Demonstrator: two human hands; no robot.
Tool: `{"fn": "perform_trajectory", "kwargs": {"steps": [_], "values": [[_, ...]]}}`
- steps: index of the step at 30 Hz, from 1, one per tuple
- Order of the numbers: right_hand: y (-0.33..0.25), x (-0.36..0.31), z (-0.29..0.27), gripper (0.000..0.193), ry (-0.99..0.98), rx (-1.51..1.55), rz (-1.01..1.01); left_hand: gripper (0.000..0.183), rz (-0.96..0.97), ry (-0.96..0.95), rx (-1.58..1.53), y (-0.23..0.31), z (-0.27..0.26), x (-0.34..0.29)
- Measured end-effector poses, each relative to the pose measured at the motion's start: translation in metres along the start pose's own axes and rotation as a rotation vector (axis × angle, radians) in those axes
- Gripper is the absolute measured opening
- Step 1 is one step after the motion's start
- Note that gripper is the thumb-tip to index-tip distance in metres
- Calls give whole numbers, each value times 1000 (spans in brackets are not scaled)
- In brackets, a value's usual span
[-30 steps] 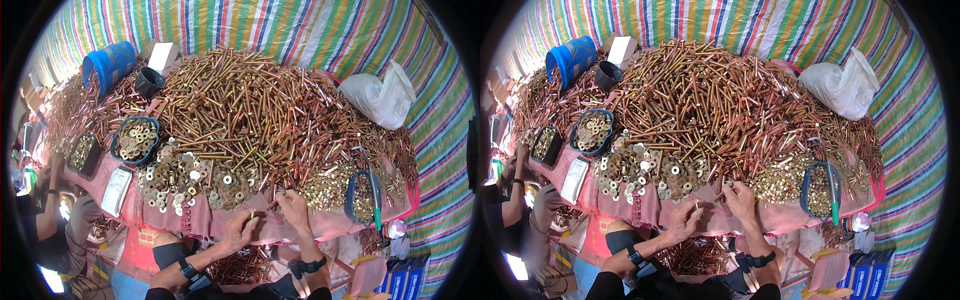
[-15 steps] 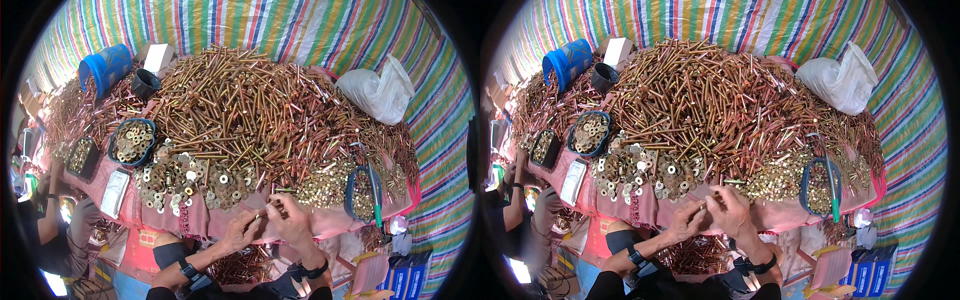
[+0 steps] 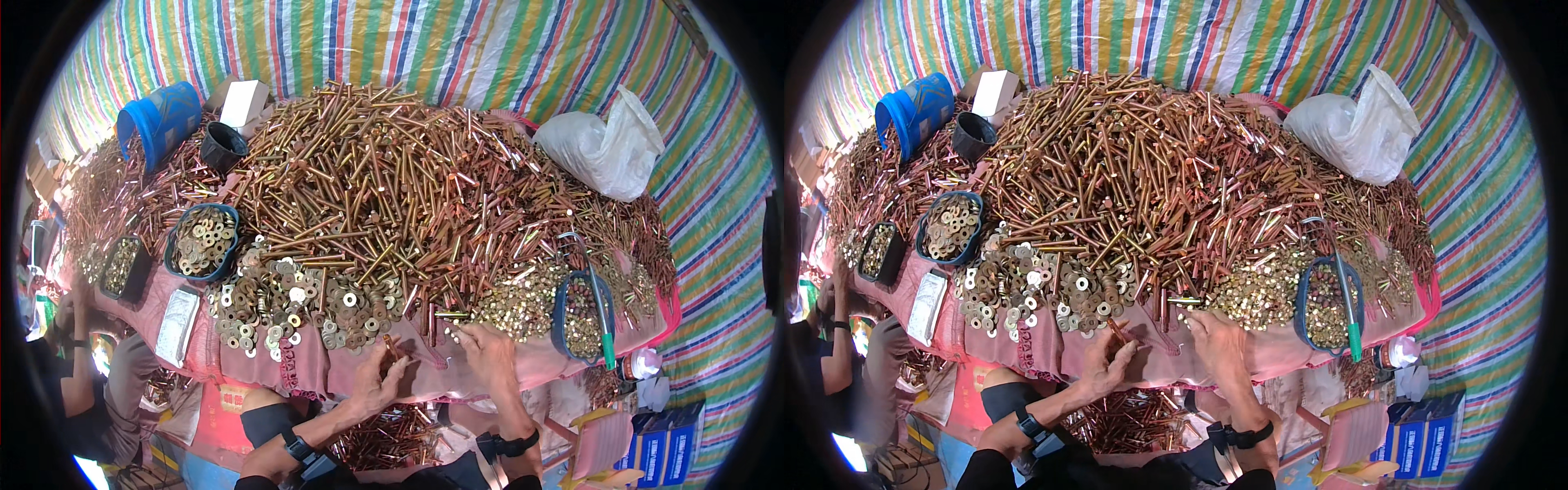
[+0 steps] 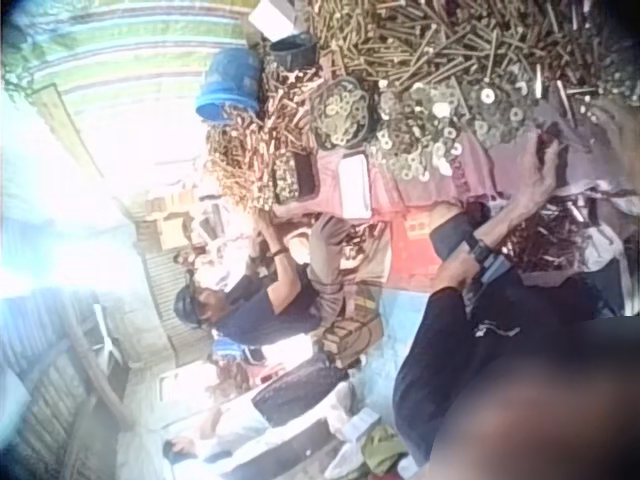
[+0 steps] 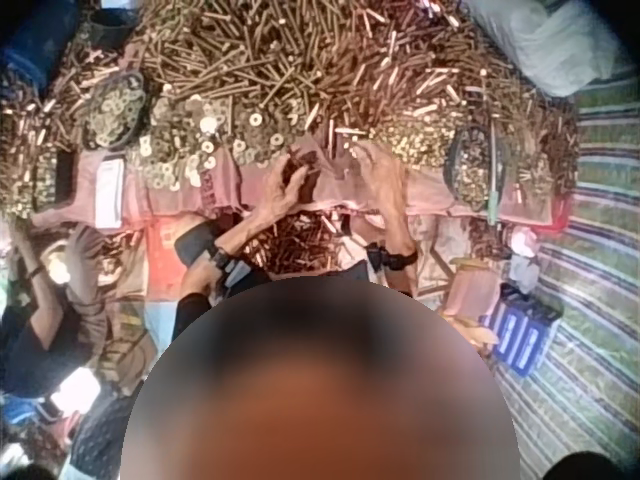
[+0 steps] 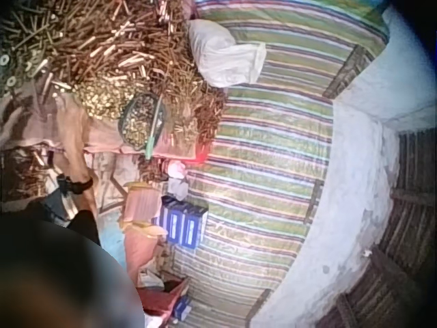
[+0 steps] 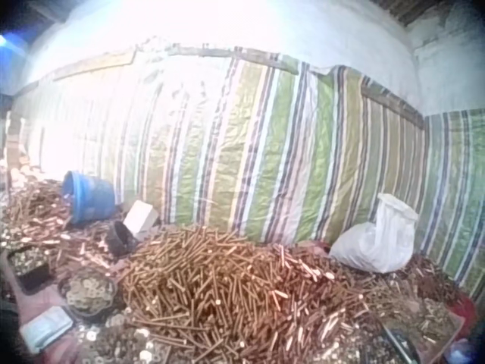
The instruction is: The person sorts through a large pile of copper-colored rods, brass-colored washers, and small metal pins on a table. They pick up individual items and move them to separate smaller piles or containers.
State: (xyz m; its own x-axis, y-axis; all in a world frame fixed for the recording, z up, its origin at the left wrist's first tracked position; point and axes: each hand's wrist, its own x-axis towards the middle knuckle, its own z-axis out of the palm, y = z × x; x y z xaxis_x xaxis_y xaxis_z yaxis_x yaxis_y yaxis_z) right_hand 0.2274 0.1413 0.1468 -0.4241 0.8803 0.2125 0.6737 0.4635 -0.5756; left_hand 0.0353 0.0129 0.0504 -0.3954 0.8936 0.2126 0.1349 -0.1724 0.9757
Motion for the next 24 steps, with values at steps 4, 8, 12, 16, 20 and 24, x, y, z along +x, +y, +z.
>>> {"fn": "perform_trajectory", "kwargs": {"steps": [4, 8, 12, 16, 20, 24], "values": [[13, -4, 0, 18, -68, -79, 19, 26, -99, 4, -117, 2, -1, 0], [13, -3, 13, 23, -96, -168, 59, 13, 5, -52, 48, 9, -9, 4], [11, 2, 30, 27, -99, -234, 27, 8, 291, -40, 255, 13, -10, 11], [15, 4, 41, 27, -111, -248, 8, 10, 281, -20, 236, 17, -10, 10], [14, 6, 49, 26, -52, -246, -23, 11, 225, -31, 208, 18, -10, 7], [4, 4, 49, 26, -9, -247, 2, 10, 197, -30, 193, 20, -9, 7]]}}
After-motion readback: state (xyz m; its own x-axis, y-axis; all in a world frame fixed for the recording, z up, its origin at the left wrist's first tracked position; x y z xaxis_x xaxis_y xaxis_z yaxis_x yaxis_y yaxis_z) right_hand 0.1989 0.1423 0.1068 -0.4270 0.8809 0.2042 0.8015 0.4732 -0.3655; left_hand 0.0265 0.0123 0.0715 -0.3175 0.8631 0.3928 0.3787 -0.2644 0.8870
